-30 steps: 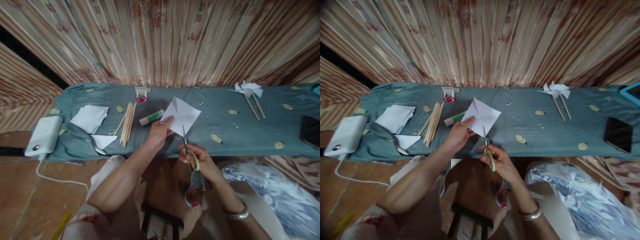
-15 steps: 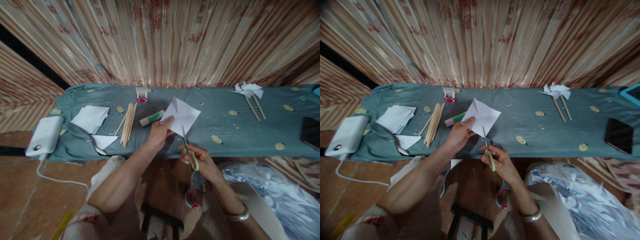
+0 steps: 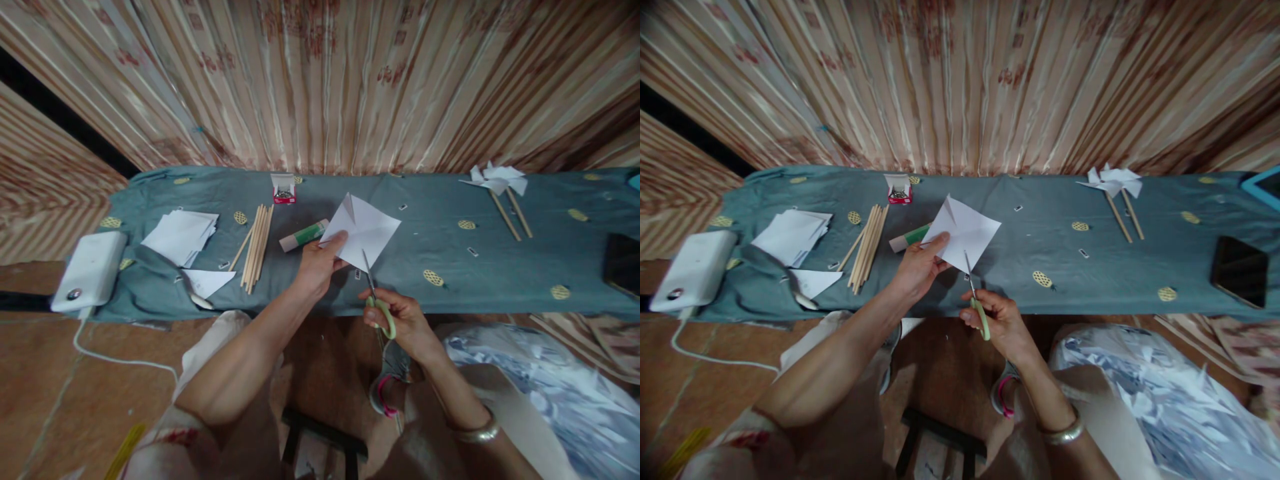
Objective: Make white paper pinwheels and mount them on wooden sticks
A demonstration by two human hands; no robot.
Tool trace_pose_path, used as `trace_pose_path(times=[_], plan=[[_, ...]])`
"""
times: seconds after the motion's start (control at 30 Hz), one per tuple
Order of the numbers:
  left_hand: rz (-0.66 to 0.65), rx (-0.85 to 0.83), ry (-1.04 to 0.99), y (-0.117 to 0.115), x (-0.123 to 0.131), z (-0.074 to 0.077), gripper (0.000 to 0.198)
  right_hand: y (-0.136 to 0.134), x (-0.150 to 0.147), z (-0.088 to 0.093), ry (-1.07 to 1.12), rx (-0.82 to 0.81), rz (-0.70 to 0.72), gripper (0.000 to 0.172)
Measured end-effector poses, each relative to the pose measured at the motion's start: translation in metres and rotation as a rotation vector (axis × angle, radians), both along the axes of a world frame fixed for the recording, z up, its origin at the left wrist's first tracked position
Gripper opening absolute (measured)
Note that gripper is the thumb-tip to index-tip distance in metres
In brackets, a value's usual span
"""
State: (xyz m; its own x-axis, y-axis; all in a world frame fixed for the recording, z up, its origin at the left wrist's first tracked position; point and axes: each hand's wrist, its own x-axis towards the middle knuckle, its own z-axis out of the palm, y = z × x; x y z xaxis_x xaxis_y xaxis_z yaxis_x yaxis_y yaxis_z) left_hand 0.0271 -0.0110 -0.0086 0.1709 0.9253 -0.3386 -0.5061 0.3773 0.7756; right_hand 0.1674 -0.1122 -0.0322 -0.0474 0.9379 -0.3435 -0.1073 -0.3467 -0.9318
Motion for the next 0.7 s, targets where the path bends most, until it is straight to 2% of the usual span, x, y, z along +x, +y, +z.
trace_pose_path(times=[0.43,0.7], plan=[[-0.018,-0.025,0.009,-0.0049,0.0038,-0.0012,0.027,-0.0003,0.0007,-0.0021,-0.081,0.077,-0.03,0.04],[-0.015,-0.037,0.009,-0.0048,0.0039,-0.0014,0.029,-0.0002,0.0008,-0.0045,-0.063,0.058,-0.044,0.039]])
